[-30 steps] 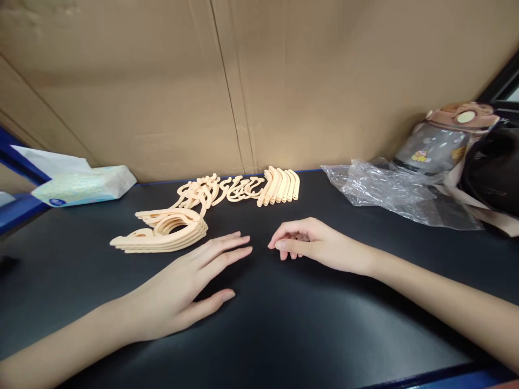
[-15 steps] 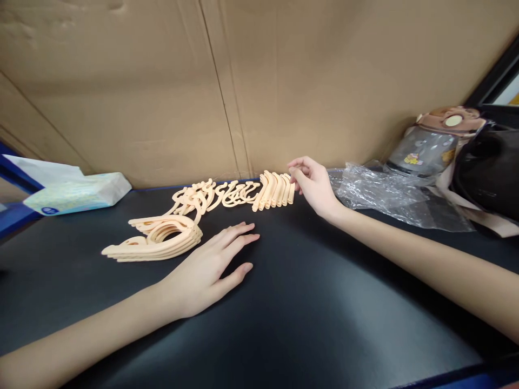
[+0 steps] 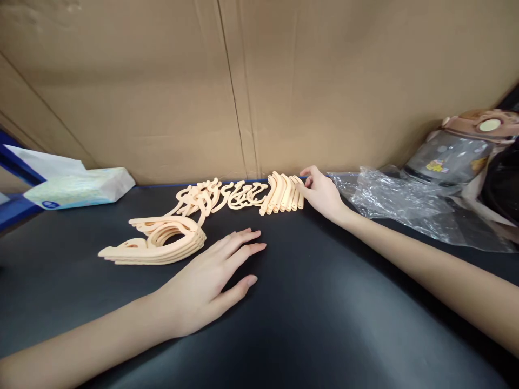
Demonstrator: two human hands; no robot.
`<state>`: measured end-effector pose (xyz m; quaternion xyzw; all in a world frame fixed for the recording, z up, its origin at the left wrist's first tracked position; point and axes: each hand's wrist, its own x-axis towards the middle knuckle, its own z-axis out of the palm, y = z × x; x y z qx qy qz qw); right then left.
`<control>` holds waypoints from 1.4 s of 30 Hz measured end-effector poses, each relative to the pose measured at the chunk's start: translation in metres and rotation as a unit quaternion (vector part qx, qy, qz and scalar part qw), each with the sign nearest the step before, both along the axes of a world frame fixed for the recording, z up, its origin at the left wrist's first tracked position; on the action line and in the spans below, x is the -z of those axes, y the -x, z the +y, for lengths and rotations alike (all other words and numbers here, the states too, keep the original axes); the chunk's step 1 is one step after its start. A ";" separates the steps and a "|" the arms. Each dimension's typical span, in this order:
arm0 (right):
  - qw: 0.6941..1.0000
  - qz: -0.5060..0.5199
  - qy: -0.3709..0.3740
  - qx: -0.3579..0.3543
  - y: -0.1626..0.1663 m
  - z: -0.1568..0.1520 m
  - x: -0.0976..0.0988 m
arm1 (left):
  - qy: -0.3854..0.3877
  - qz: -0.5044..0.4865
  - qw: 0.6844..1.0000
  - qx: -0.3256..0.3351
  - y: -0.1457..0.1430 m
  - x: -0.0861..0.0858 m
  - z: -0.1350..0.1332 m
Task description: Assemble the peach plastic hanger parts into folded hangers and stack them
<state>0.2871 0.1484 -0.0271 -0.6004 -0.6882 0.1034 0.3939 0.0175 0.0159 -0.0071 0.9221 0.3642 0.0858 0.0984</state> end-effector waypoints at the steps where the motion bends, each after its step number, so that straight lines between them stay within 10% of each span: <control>1: 1.000 -0.010 -0.002 0.002 0.000 0.001 0.001 | 0.000 0.000 1.000 0.000 0.000 0.000 0.000; 33: 0.900 -0.410 -0.010 0.149 0.008 -0.034 -0.057 | -0.013 -0.012 1.000 0.012 0.000 0.001 -0.001; 42: 0.890 -0.424 -0.147 -0.076 0.044 -0.102 -0.051 | -0.015 -0.091 0.993 -0.069 -0.001 0.004 -0.006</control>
